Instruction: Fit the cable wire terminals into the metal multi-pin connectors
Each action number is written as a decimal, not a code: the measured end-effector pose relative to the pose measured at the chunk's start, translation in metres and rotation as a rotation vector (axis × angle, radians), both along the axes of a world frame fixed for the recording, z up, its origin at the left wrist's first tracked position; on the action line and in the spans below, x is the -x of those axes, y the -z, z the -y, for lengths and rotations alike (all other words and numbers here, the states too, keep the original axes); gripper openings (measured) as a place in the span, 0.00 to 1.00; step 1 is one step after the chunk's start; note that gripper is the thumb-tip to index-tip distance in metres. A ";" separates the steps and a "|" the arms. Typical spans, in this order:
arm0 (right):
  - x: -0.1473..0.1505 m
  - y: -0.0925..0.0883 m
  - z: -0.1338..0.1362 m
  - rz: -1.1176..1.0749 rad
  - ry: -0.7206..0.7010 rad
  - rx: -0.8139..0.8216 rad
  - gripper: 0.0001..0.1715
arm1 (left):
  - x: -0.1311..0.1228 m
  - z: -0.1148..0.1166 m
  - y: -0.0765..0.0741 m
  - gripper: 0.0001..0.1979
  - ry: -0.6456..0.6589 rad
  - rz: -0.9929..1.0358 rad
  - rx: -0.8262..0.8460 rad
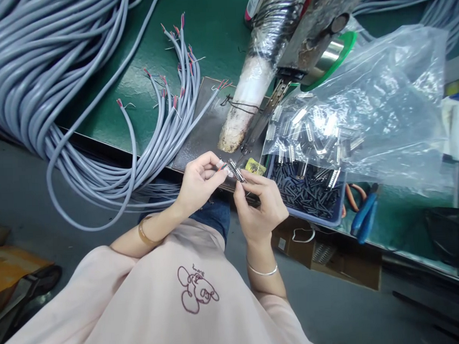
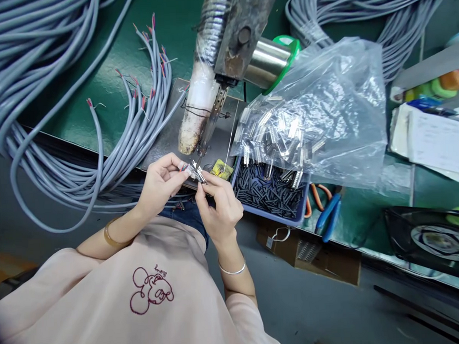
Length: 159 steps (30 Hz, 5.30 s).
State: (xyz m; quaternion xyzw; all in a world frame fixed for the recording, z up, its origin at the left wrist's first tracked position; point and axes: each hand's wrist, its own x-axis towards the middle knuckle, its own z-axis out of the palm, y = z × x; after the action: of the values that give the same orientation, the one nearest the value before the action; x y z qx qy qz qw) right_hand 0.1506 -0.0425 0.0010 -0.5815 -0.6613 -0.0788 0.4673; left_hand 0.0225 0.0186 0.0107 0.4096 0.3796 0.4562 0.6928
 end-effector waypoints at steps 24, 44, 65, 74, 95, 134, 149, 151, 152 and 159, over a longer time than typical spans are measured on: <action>-0.002 -0.004 -0.002 -0.021 0.020 -0.023 0.09 | 0.002 -0.001 -0.006 0.10 0.013 -0.068 0.016; -0.001 -0.003 -0.004 -0.002 0.017 -0.010 0.09 | 0.000 0.002 0.000 0.09 -0.020 -0.091 -0.044; -0.002 -0.003 -0.002 0.046 0.016 -0.046 0.10 | 0.002 0.001 0.000 0.09 0.038 -0.071 -0.040; -0.001 -0.002 0.007 -0.286 -0.005 0.123 0.08 | 0.011 0.005 0.002 0.14 0.100 0.051 0.083; 0.004 -0.002 0.002 -0.007 0.014 0.020 0.11 | 0.005 0.010 0.008 0.12 -0.046 0.014 -0.030; -0.001 -0.001 -0.003 0.128 0.019 -0.039 0.09 | -0.002 0.008 0.002 0.12 -0.064 -0.074 -0.095; -0.002 -0.022 0.025 -0.091 -0.005 0.054 0.12 | 0.015 0.013 -0.002 0.05 0.218 0.037 0.072; 0.001 -0.025 0.021 0.023 -0.051 0.193 0.15 | 0.015 0.015 -0.002 0.04 0.239 0.052 0.047; 0.002 -0.026 0.018 0.054 -0.079 0.219 0.16 | 0.015 0.016 -0.002 0.04 0.247 0.060 0.040; -0.003 -0.025 0.015 0.332 -0.089 0.137 0.12 | 0.019 0.018 0.003 0.06 0.182 0.053 0.094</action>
State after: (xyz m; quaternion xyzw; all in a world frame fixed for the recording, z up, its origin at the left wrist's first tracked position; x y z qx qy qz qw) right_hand 0.1534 -0.0570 0.0257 -0.5610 -0.7583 -0.1080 0.3140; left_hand 0.0040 0.0008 0.0080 0.3971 0.3435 0.3836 0.7597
